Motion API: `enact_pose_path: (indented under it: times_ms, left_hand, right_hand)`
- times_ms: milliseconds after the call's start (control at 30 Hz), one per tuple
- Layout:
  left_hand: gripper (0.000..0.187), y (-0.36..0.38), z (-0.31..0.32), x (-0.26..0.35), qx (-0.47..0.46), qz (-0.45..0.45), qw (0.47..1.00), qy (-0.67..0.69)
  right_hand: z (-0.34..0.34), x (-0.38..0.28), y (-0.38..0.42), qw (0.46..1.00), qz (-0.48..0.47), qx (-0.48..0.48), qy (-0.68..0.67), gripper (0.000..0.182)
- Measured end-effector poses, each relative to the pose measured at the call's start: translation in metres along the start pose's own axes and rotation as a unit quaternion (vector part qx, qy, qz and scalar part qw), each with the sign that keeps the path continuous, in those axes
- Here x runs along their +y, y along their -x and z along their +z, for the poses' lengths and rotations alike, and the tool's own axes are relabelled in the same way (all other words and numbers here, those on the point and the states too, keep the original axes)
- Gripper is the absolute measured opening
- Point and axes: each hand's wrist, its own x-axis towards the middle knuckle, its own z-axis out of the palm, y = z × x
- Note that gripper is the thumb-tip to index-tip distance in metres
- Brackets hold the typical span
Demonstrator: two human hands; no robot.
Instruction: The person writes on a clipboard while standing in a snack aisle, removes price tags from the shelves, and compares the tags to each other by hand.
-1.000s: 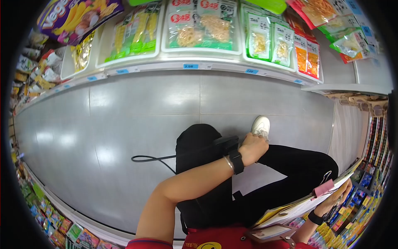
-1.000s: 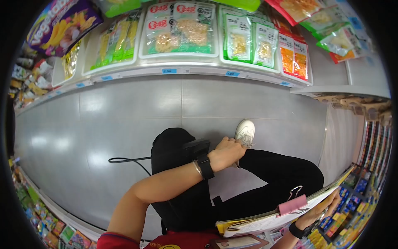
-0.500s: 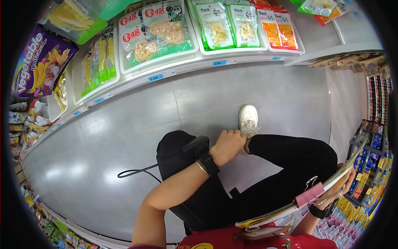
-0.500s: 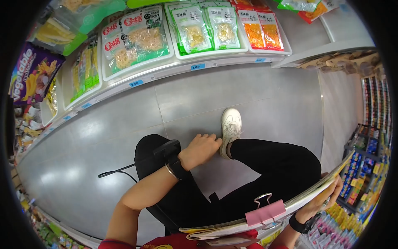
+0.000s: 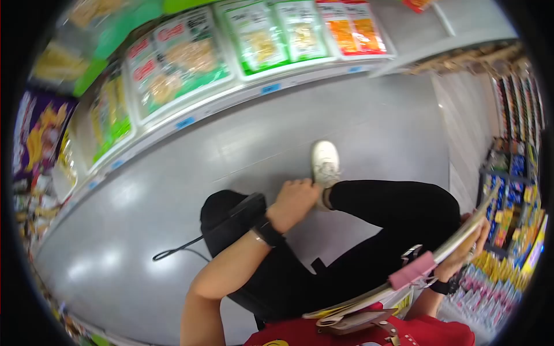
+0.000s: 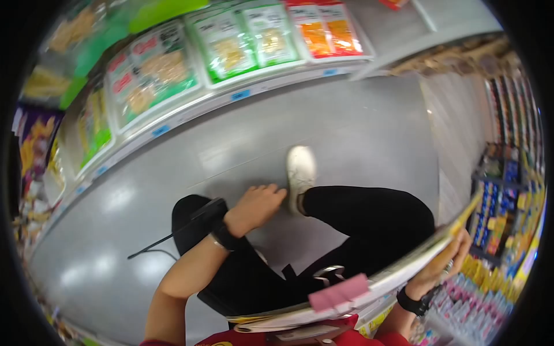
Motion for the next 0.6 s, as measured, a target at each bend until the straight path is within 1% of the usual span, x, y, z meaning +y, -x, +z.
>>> enact_pose_path:
  times_ms: [33, 67, 100, 233, 267, 300, 333, 367, 433, 467, 500, 533, 567, 600]
  left_hand:
    - [0.026, -0.005, 0.001, 0.003, -0.003, 0.019, 1.000, -0.004]
    - [0.026, -0.006, 0.001, 0.004, -0.007, 0.032, 0.999, -0.008]
    - [0.027, -0.006, 0.001, 0.006, -0.021, 0.026, 0.999, -0.013]
    - [0.029, -0.009, 0.001, 0.004, -0.047, 0.023, 0.998, -0.039]
    - [0.029, -0.015, -0.001, 0.000, -0.039, 0.031, 0.997, -0.054]
    - [0.031, -0.017, 0.001, -0.001, -0.052, 0.031, 0.997, -0.050]
    - [0.033, -0.018, 0.003, -0.002, -0.064, 0.032, 0.996, -0.047]
    - [0.033, -0.019, 0.004, -0.004, -0.056, 0.039, 0.996, -0.063]
    - [0.036, -0.019, 0.007, -0.010, -0.056, 0.051, 0.997, -0.035]
    - [0.036, -0.020, 0.005, -0.011, -0.048, 0.056, 0.996, -0.050]
    - [0.038, -0.021, 0.004, -0.011, -0.066, 0.049, 0.996, -0.044]
    - [0.039, -0.021, 0.003, -0.011, -0.083, 0.040, 0.995, -0.036]
    - [0.039, -0.021, 0.005, -0.013, -0.073, 0.042, 0.995, -0.048]
    - [0.033, -0.020, 0.007, -0.017, -0.059, 0.053, 0.996, -0.035]
  right_hand:
    - [-0.005, -0.001, 0.000, 0.997, -0.028, 0.009, 0.069, 0.024]
    - [-0.002, 0.001, 0.004, 0.999, 0.029, 0.027, -0.005, 0.024]
    - [-0.002, -0.002, 0.007, 0.998, 0.056, 0.025, -0.012, 0.024]
    - [-0.002, -0.005, 0.012, 0.997, 0.059, 0.035, -0.021, 0.022]
    - [0.003, -0.004, 0.010, 0.998, 0.054, 0.034, -0.026, 0.021]
    - [0.003, -0.005, 0.010, 0.997, 0.055, 0.049, -0.034, 0.021]
    - [0.003, -0.007, 0.009, 0.998, 0.050, 0.035, -0.030, 0.021]
    - [0.003, -0.008, 0.008, 0.999, 0.043, 0.020, -0.027, 0.020]
    - [0.005, -0.006, 0.008, 0.997, 0.039, 0.039, -0.061, 0.020]
    - [0.006, -0.009, 0.007, 0.997, 0.049, 0.025, -0.054, 0.020]
    - [0.007, -0.013, 0.006, 0.997, 0.058, 0.010, -0.047, 0.020]
    - [0.010, -0.015, 0.006, 0.996, 0.064, 0.014, -0.063, 0.020]
    - [0.010, -0.016, 0.006, 0.995, 0.059, 0.024, -0.074, 0.020]
    - [0.009, -0.019, 0.005, 0.995, 0.072, 0.008, -0.067, 0.020]
